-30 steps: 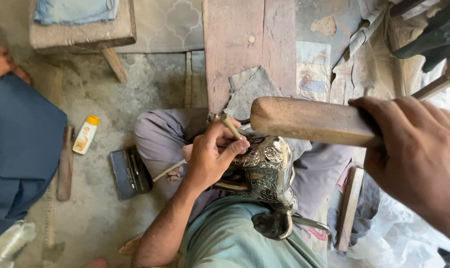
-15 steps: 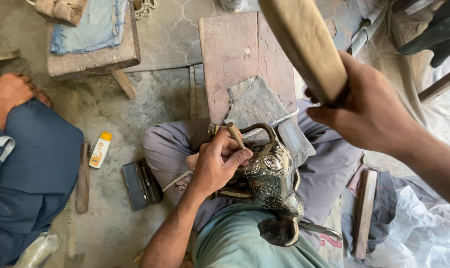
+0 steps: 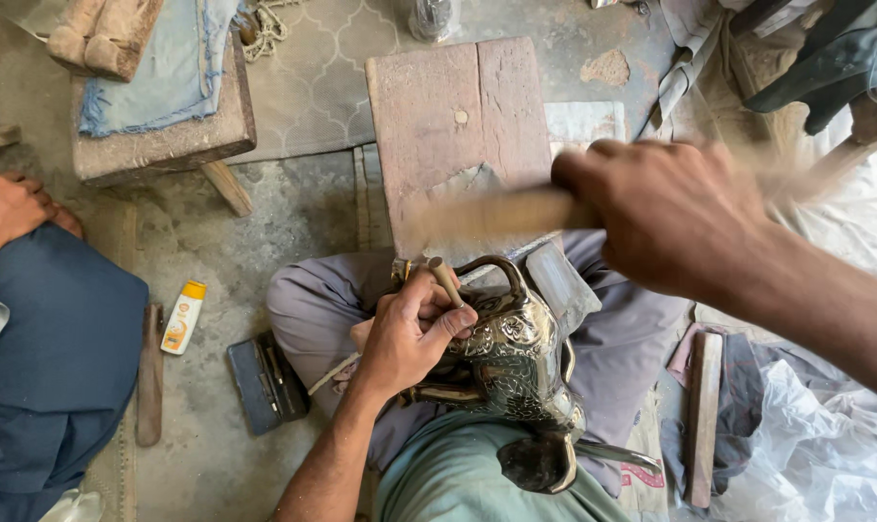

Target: The person sits on the floor and uses a wooden mallet and a metal chisel to engrave a decorative pattern onto a silver-colored metal teapot. They repeatedly strike the chisel against the teapot's body and handle to create detailed designs.

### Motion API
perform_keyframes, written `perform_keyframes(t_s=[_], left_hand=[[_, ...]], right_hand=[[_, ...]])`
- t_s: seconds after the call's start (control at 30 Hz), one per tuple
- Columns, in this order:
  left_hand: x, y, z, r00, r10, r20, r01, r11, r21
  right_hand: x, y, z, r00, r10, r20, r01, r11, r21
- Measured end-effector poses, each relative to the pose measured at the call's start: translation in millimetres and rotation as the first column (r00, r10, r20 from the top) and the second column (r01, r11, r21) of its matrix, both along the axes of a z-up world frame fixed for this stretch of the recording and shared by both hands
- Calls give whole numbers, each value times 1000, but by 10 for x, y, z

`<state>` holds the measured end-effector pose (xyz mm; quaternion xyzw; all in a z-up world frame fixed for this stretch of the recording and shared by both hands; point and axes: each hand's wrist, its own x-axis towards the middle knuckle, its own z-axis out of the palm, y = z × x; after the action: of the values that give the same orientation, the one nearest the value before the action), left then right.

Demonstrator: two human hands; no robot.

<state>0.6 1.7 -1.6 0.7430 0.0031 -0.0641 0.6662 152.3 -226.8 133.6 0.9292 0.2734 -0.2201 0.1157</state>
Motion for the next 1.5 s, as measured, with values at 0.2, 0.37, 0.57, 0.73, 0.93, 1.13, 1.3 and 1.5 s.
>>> perform_keyframes(t_s=[0.2, 0.37, 0.57, 0.73, 0.93, 1.13, 1.3, 1.5], left_hand=[[-4, 21, -15, 999, -28, 46, 28, 1000, 1], [-9, 29, -34, 998, -42, 45, 42, 999, -10], [8, 42, 4, 996, -59, 72, 58, 998, 16], [3, 50, 39, 993, -71, 99, 69, 997, 22], [-5, 68, 33, 994, -93, 65, 93, 996, 7], [-17, 72, 15, 994, -92, 67, 90, 995, 31], [-25, 73, 11, 985, -105, 137, 100, 994, 44], [-7, 104, 82, 967, -66, 244, 36, 992, 125]], right_hand=[[-41, 30, 95, 1000, -3, 14, 3, 999, -34], [-92, 68, 162, 995, 65, 71, -65, 998, 9], [-126, -18, 106, 968, 176, 177, -173, 984, -28], [-164, 22, 121, 955, 184, 232, -191, 982, 7], [-252, 113, 301, 973, 143, 181, -140, 990, -32], [-305, -25, 226, 994, 18, 104, -11, 998, -69], [-536, -222, 21, 966, 2, 260, -57, 977, 207], [-951, -601, -106, 942, -76, 326, 13, 982, 190]])
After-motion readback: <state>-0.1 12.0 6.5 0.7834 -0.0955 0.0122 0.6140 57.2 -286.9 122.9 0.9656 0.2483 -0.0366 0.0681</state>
